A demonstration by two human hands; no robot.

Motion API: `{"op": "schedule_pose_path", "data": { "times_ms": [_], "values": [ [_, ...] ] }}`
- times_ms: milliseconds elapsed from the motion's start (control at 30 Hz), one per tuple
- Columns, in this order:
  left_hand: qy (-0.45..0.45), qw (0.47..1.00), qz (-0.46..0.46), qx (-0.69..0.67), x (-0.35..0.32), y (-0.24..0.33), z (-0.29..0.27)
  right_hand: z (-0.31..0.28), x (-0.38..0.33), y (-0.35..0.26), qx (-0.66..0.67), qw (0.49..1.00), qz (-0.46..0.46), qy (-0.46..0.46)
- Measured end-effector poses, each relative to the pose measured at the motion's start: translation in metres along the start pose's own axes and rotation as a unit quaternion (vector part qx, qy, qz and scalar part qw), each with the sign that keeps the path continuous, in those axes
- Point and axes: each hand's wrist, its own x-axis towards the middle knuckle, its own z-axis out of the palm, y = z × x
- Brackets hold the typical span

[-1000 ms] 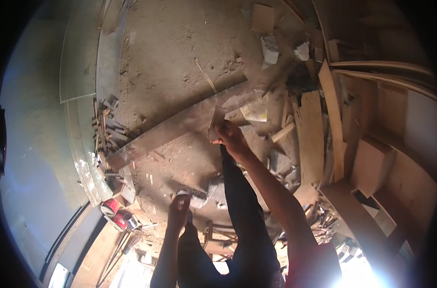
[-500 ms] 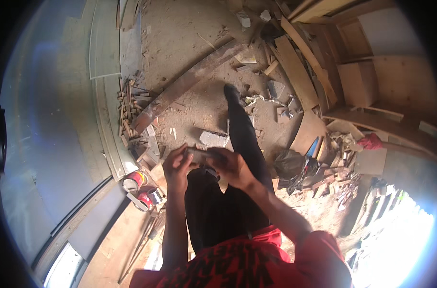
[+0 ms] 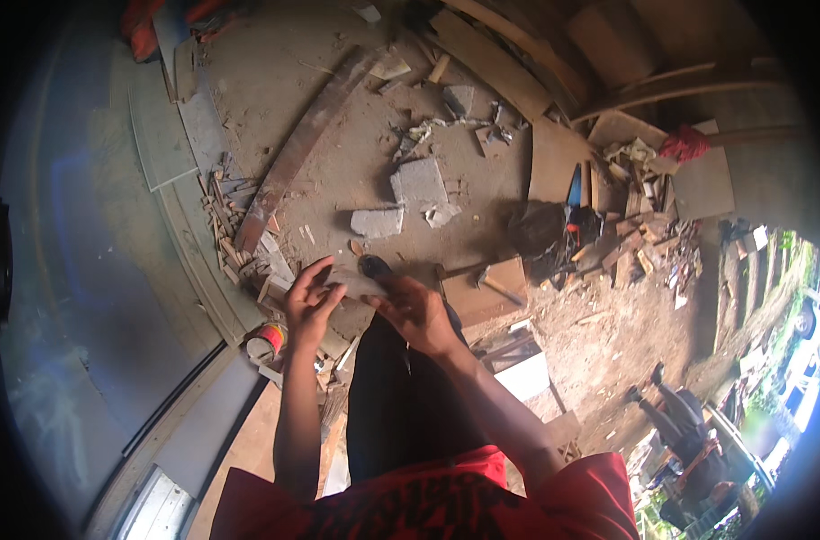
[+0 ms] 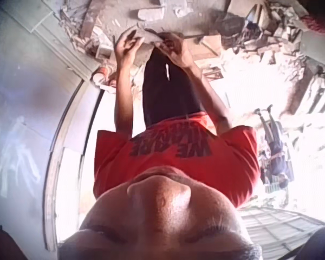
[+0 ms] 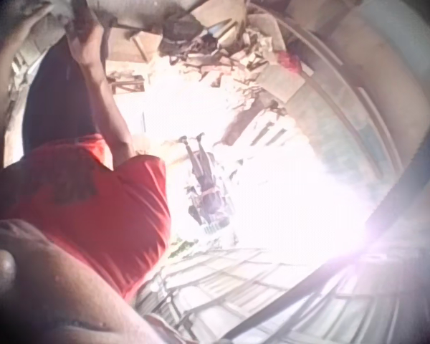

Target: The person sits on the floor and uses a hammer to repeatedly strike and break a piece of wood placed on a cardboard box. The person adjusts the wood and continues hammering until it is broken into smaller pieces.

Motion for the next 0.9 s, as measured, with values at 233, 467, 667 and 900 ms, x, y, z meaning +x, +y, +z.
{"op": "schedule_pose_path", "data": {
  "times_ms": [233, 467, 667, 900],
  "values": [
    [0.089, 0.988, -0.117, 0.046, -0.028, -0.110, 0.062, -0.082, -0.061, 0.121, 0.122, 0.984, 0.043, 0.126],
    [-0.025, 0.975, -0.162, 0.153, -0.071, -0.214, 0.111, -0.148, -0.114, 0.231, 0.318, 0.908, 0.092, 0.255],
    [-0.134, 0.953, -0.206, 0.179, -0.089, -0.292, 0.153, -0.226, -0.169, 0.313, 0.402, 0.850, 0.140, 0.310],
    [-0.189, 0.935, -0.185, 0.236, -0.078, -0.375, 0.199, -0.325, -0.186, 0.353, 0.442, 0.812, 0.111, 0.365]
  ]
}}
